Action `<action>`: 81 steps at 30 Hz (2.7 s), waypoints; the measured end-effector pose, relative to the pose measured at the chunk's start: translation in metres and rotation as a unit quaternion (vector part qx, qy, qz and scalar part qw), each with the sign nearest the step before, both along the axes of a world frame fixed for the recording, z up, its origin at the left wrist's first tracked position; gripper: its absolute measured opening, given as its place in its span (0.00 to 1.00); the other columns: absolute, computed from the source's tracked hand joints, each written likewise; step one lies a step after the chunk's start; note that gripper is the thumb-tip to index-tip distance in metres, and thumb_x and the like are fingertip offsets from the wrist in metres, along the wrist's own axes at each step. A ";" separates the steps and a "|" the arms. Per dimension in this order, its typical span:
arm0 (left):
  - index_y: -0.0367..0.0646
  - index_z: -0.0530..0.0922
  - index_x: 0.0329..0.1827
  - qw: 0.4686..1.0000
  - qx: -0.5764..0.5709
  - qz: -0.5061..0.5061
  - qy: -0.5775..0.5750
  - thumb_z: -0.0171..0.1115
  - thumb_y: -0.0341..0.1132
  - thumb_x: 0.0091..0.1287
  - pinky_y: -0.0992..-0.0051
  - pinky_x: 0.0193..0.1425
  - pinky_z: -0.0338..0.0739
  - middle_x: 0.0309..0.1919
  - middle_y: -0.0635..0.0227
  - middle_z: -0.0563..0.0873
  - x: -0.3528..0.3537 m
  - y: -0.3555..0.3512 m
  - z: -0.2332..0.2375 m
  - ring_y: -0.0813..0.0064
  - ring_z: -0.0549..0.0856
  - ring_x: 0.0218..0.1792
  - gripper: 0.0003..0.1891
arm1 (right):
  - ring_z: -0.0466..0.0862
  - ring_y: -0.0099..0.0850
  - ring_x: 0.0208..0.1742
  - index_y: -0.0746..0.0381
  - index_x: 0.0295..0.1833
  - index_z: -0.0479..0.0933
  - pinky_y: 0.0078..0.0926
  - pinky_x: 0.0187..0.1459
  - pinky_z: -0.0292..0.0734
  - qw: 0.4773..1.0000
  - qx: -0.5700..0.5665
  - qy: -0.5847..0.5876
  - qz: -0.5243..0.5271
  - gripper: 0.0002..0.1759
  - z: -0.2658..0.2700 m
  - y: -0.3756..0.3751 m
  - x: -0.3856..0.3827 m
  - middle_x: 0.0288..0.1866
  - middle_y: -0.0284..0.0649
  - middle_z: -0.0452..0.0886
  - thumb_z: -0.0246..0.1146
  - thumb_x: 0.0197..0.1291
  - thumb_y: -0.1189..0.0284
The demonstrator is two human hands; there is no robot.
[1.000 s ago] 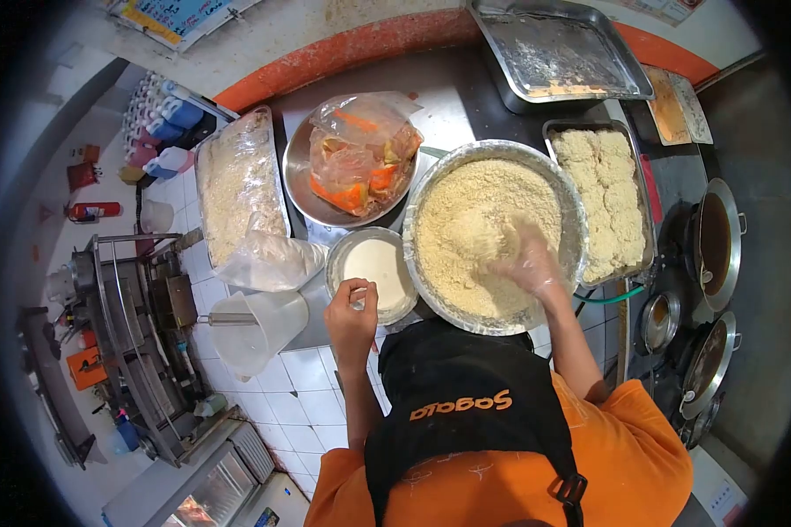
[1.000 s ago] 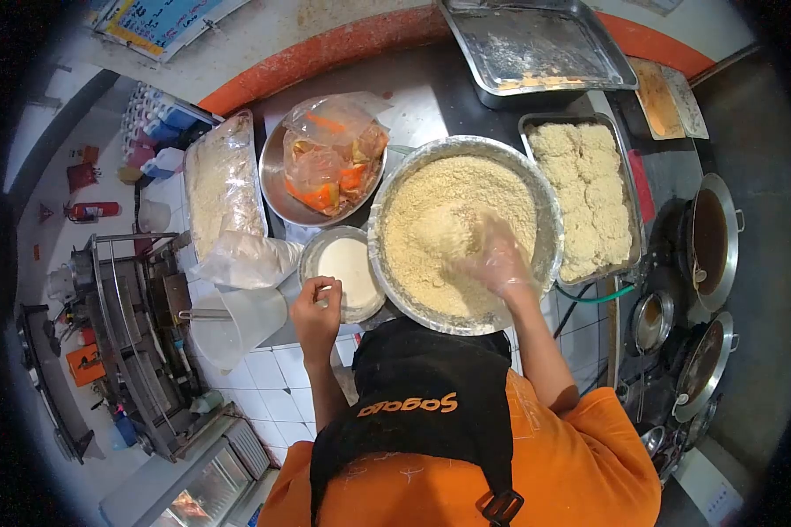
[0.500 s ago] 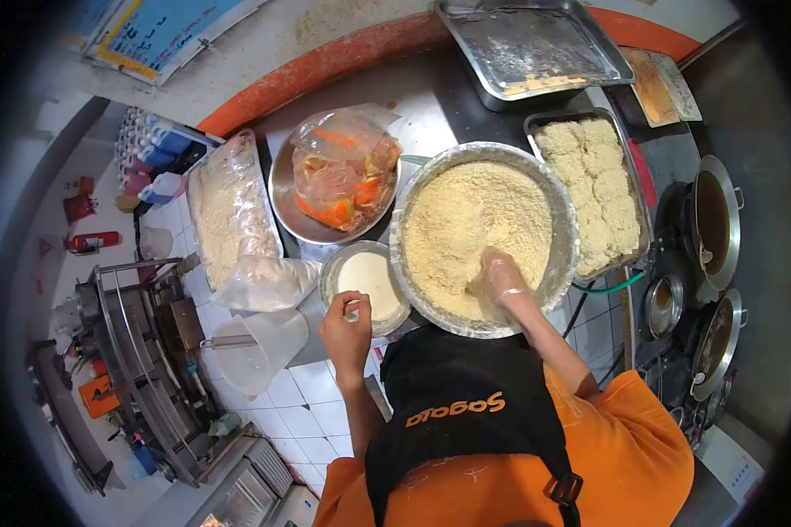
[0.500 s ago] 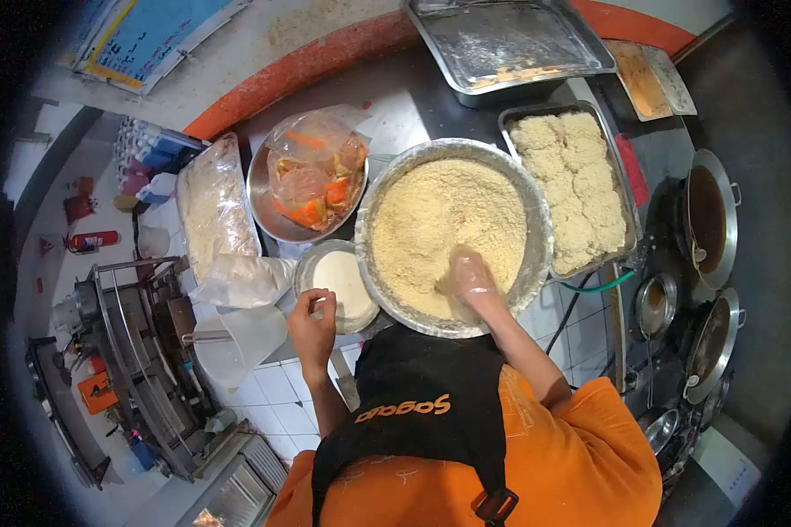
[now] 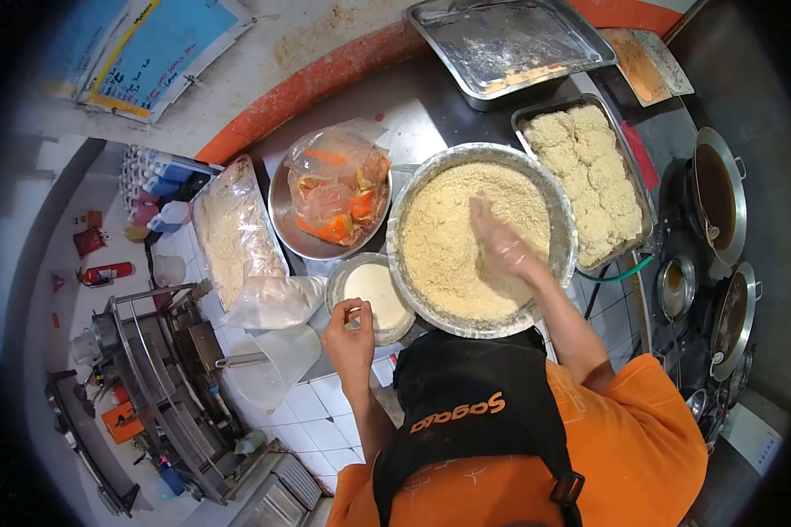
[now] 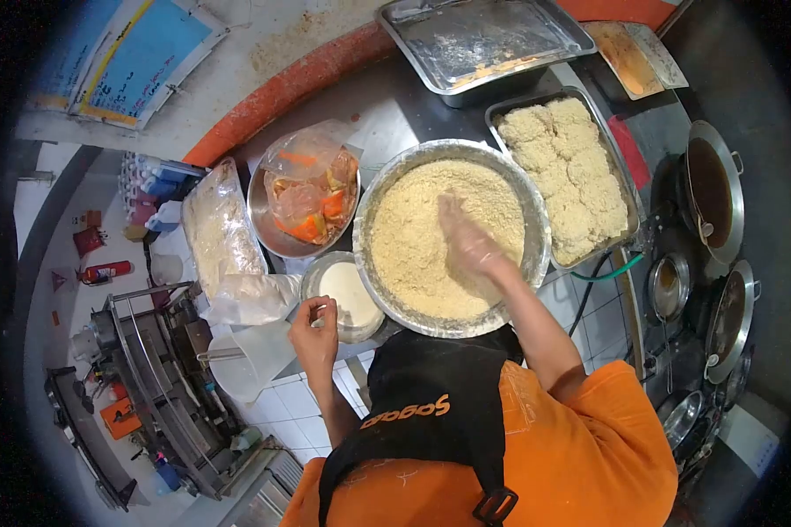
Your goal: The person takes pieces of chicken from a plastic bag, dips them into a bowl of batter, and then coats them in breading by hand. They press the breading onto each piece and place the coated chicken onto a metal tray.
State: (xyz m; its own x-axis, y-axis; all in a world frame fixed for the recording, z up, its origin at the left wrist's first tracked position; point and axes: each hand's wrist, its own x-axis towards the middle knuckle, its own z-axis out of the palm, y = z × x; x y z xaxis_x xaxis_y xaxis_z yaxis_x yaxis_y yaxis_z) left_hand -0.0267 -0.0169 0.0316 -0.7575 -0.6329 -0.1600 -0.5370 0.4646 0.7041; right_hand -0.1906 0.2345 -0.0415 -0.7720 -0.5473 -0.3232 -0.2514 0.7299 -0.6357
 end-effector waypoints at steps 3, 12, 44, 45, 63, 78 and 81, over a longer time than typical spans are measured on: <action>0.37 0.85 0.43 0.999 -0.014 -0.023 0.030 0.70 0.32 0.66 0.74 0.42 0.81 0.34 0.63 0.90 -0.006 -0.005 -0.004 0.75 0.89 0.37 0.08 | 0.56 0.50 0.82 0.75 0.78 0.54 0.37 0.80 0.54 0.951 -0.070 -0.168 -0.249 0.39 0.054 0.017 -0.015 0.80 0.64 0.57 0.53 0.71 0.60; 0.37 0.82 0.47 0.981 -0.031 -0.088 0.171 0.67 0.29 0.68 0.76 0.43 0.80 0.39 0.64 0.89 -0.115 -0.062 0.016 0.75 0.88 0.41 0.08 | 0.76 0.53 0.67 0.69 0.71 0.69 0.46 0.70 0.68 0.943 -0.146 -0.065 -0.292 0.41 -0.044 -0.011 -0.001 0.69 0.63 0.73 0.63 0.66 0.46; 0.45 0.89 0.36 0.675 -0.402 -0.532 -0.315 0.67 0.59 0.62 0.56 0.47 0.84 0.37 0.52 0.90 -0.239 -0.139 -0.043 0.50 0.89 0.42 0.24 | 0.86 0.44 0.51 0.61 0.44 0.84 0.43 0.52 0.80 0.889 0.096 0.183 -0.408 0.13 -0.037 0.200 -0.148 0.47 0.49 0.87 0.61 0.63 0.63; 0.44 0.89 0.36 0.671 -0.409 -0.546 -0.291 0.67 0.59 0.63 0.56 0.46 0.84 0.36 0.52 0.90 -0.238 -0.135 -0.041 0.49 0.89 0.40 0.24 | 0.86 0.44 0.51 0.61 0.44 0.84 0.43 0.52 0.80 0.891 0.094 0.184 -0.404 0.13 -0.029 0.204 -0.144 0.47 0.49 0.87 0.61 0.63 0.63; 0.37 0.87 0.37 0.717 -0.332 -0.538 -0.295 0.65 0.36 0.59 0.57 0.46 0.82 0.36 0.50 0.89 -0.215 -0.180 -0.066 0.49 0.89 0.41 0.11 | 0.83 0.37 0.58 0.64 0.69 0.73 0.34 0.56 0.79 0.841 -0.311 -0.032 -0.442 0.24 0.060 0.171 -0.041 0.64 0.47 0.80 0.58 0.75 0.62; 0.37 0.88 0.35 0.921 -0.095 -0.368 -0.089 0.62 0.35 0.58 0.67 0.38 0.84 0.25 0.54 0.89 -0.218 -0.184 0.014 0.67 0.89 0.26 0.11 | 0.83 0.34 0.56 0.63 0.67 0.75 0.32 0.55 0.79 0.870 -0.357 -0.019 -0.339 0.22 0.089 0.123 -0.044 0.59 0.43 0.82 0.63 0.73 0.64; 0.31 0.84 0.30 0.945 -0.068 -0.314 -0.054 0.62 0.33 0.61 0.73 0.35 0.83 0.23 0.60 0.88 -0.213 -0.180 0.041 0.75 0.88 0.26 0.11 | 0.84 0.32 0.55 0.63 0.66 0.76 0.30 0.53 0.80 0.874 -0.360 -0.014 -0.325 0.21 0.094 0.109 -0.048 0.57 0.42 0.83 0.63 0.73 0.65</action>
State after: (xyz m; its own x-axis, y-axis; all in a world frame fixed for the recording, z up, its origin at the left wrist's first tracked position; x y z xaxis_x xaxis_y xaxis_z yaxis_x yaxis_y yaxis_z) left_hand -0.2394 -0.1966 0.0727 -0.9745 -0.0837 -0.2082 -0.1908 0.7976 0.5722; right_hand -0.2381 0.3435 0.0520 -0.9930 -0.0653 -0.0989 0.0906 0.1201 -0.9886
